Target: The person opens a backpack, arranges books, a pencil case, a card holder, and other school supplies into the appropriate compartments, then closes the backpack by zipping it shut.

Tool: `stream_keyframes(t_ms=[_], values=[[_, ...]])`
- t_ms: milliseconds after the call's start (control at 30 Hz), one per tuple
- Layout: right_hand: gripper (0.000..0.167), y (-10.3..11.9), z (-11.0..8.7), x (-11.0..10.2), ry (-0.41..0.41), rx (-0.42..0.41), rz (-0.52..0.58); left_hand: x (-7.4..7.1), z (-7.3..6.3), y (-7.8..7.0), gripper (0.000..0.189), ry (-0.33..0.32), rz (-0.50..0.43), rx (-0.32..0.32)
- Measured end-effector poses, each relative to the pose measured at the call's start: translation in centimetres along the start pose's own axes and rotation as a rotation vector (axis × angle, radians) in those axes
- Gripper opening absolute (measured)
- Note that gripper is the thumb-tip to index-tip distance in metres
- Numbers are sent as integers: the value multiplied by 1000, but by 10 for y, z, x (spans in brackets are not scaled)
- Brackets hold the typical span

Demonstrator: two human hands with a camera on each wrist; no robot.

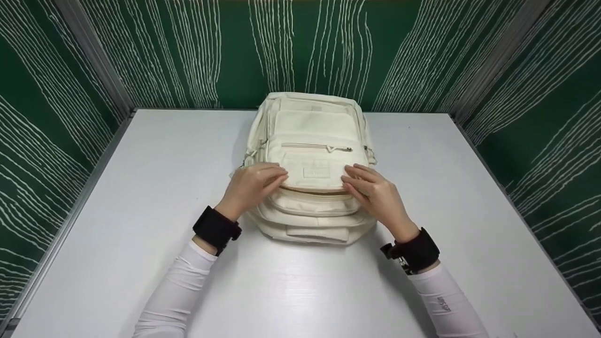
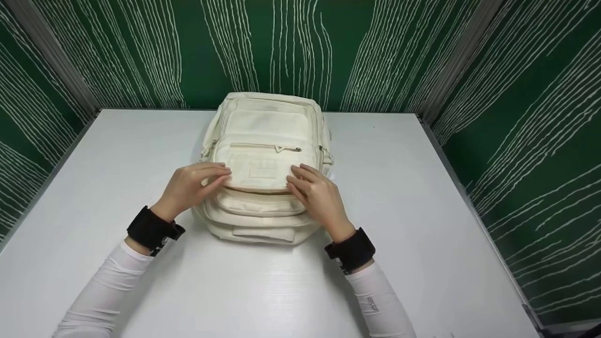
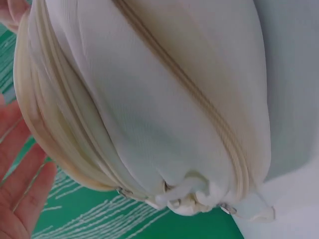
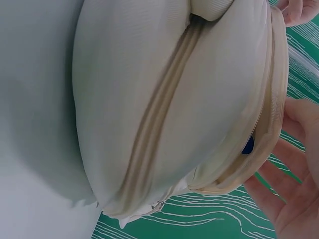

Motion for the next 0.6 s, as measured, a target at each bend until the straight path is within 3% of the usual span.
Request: stream_keyframes(t_ms=[167,333,467,600], values=[[22,0,-1,0,0,9,2,-11,6,41,21,-20,-9,-234],[22,-1,-1,-1,-2,17,9,-6,12,78,25,38,1,-420],[21,-1,-1,-1,-9,17,15,3,16,97,26,95,9,-486],[21,0,-2,0,-21,5,14,11,20,105,25,118,16,-502]])
Point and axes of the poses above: each hand's wrist, its own z-axis towards the middle knuckle, its own x-axis out of the palm, y = z × x, the point moved 10 cm from there along z, towards the middle knuckle, and after that the axes turned 5 degrees about x, right-handed, at the moved point
